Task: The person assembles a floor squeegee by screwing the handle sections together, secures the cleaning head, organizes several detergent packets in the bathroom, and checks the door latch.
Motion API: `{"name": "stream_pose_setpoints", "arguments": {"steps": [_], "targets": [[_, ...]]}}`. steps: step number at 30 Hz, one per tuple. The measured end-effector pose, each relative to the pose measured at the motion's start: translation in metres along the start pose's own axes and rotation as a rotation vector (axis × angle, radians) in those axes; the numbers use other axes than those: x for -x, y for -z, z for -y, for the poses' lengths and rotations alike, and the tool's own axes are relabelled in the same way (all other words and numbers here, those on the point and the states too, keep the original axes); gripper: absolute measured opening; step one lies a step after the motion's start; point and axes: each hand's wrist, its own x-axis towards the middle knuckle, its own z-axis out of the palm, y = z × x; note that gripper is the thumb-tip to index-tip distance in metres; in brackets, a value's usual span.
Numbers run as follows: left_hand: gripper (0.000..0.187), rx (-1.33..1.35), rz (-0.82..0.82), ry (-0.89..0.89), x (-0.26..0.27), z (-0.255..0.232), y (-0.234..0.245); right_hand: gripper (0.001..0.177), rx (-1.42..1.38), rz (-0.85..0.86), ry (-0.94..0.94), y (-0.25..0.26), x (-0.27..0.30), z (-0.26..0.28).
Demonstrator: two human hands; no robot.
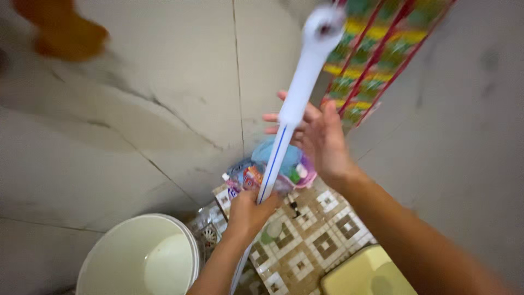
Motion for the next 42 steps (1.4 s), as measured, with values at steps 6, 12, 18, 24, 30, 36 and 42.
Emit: {"name": "stream_pose_setpoints", "arguments": {"steps": [6, 12, 18, 24, 30, 36, 42], "targets": [[0.029, 0.247, 0.044, -0.219, 0.066, -0.090, 0.047, 0.050, 0.090, -0.050, -0.002, -0.127, 0.036, 0.115], [0.019, 0.501, 0.064, -0.253, 0.165, -0.151, 0.076, 0.017, 0.047, -0.195, 0.085, -0.209, 0.106, 0.169], [0.021, 0.278, 0.199, -0.286, 0.237, -0.223, 0.088, 0.022, 0.003, -0.157, 0.226, -0.234, 0.142, 0.291], [0.022, 0.416, 0.413, -0.346, 0.290, -0.317, 0.060, 0.030, 0.060, -0.208, 0.326, -0.240, 0.202, 0.397], [0.035, 0.288, 0.730, -0.470, 0.302, -0.375, 0.011, 0.028, 0.417, -0.493, 0.424, -0.233, 0.248, 0.448], [0.030, 0.236, 0.885, -0.781, 0.243, -0.382, -0.071, 0.020, 0.537, -0.668, 0.493, -0.175, 0.267, 0.426], [0.042, 0.196, 0.739, -1.185, 0.141, -0.351, -0.154, 0.015, 0.845, -0.664, 0.599, -0.078, 0.241, 0.358]]}}
